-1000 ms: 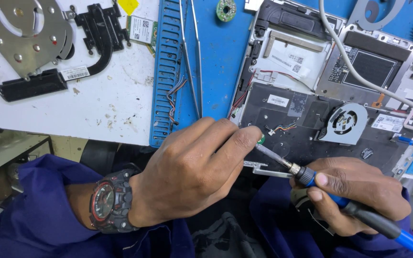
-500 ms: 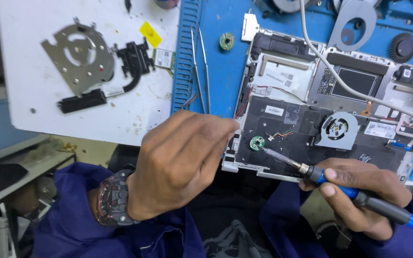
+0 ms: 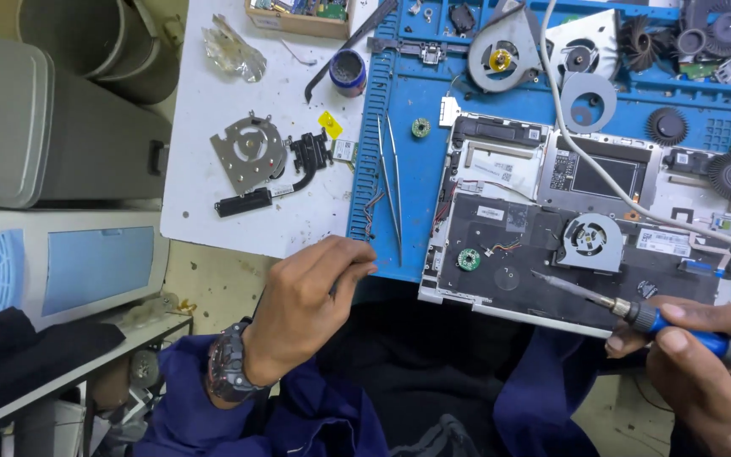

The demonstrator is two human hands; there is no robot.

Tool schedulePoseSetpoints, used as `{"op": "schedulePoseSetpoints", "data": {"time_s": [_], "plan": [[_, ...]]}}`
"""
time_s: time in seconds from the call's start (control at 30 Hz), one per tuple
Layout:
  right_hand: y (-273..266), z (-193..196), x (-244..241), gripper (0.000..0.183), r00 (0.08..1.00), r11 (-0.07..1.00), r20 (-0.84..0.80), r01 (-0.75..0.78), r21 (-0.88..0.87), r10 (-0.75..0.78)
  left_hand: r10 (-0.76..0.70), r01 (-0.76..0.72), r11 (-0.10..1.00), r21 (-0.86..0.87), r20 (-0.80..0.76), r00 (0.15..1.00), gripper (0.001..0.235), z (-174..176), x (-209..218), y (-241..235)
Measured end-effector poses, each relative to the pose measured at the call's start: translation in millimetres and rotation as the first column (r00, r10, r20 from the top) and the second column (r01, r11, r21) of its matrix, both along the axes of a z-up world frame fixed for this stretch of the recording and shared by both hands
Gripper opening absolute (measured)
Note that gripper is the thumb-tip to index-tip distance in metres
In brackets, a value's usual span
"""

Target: The person uses a soldering iron to work on a small green circuit board and wires inside a disassembled laptop. They apply solder to the board and wires, occasionally using tweezers to hold components in place. The workspace is cluttered with various laptop parts and tools.

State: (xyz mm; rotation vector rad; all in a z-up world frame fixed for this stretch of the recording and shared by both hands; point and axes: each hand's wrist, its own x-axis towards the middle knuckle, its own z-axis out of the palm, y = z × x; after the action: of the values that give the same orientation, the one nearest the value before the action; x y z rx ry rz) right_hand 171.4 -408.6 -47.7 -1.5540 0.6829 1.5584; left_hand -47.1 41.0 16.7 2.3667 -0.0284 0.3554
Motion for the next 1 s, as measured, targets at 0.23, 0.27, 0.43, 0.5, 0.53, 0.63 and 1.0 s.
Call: {"op": "schedulePoseSetpoints", "data": {"time_s": [0.23,0.27,0.43,0.5,0.53,0.63,1.0], "plan": [[68.1,39.5,-98.4,0.023,0.14,0.864,0.926,-0.331,0.378,-0.351,-0.043,-0.016,0.939,0.345,0.162,0.986,0.025,-11.1,3.5,-3.6],[68.5,40.4,-98.6,0.02,0.117,0.883,0.939,-0.318,0.345,-0.324,-0.059,-0.005,0.931,0.365,0.165,0.985,0.026,-12.6,3.4,-3.3],[65.8,43.3,-90.6,0.025,0.188,0.866,0.93,-0.346,0.362,-0.314,-0.075,0.003,0.932,0.362,0.183,0.98,0.017,-1.6,7.2,-8.0],[66.6,43.6,-88.2,0.023,0.185,0.866,0.943,-0.377,0.328,-0.277,-0.15,0.108,0.972,0.209,0.196,0.969,0.007,10.5,11.5,-13.5],[70.9,43.8,-86.5,0.023,0.188,0.868,0.943,-0.373,0.328,-0.275,-0.153,0.113,0.972,0.206,0.192,0.969,0.007,11.6,17.0,-16.8],[77.4,47.6,-81.6,0.018,0.155,0.837,0.944,-0.437,0.33,-0.291,-0.323,0.299,0.934,0.195,0.101,0.941,0.02,8.8,34.9,-30.0],[69.7,40.4,-77.0,0.014,0.133,0.86,0.942,-0.386,0.335,-0.307,-0.451,0.412,0.784,0.465,-0.029,0.892,0.036,-8.1,63.9,-45.2]]}}
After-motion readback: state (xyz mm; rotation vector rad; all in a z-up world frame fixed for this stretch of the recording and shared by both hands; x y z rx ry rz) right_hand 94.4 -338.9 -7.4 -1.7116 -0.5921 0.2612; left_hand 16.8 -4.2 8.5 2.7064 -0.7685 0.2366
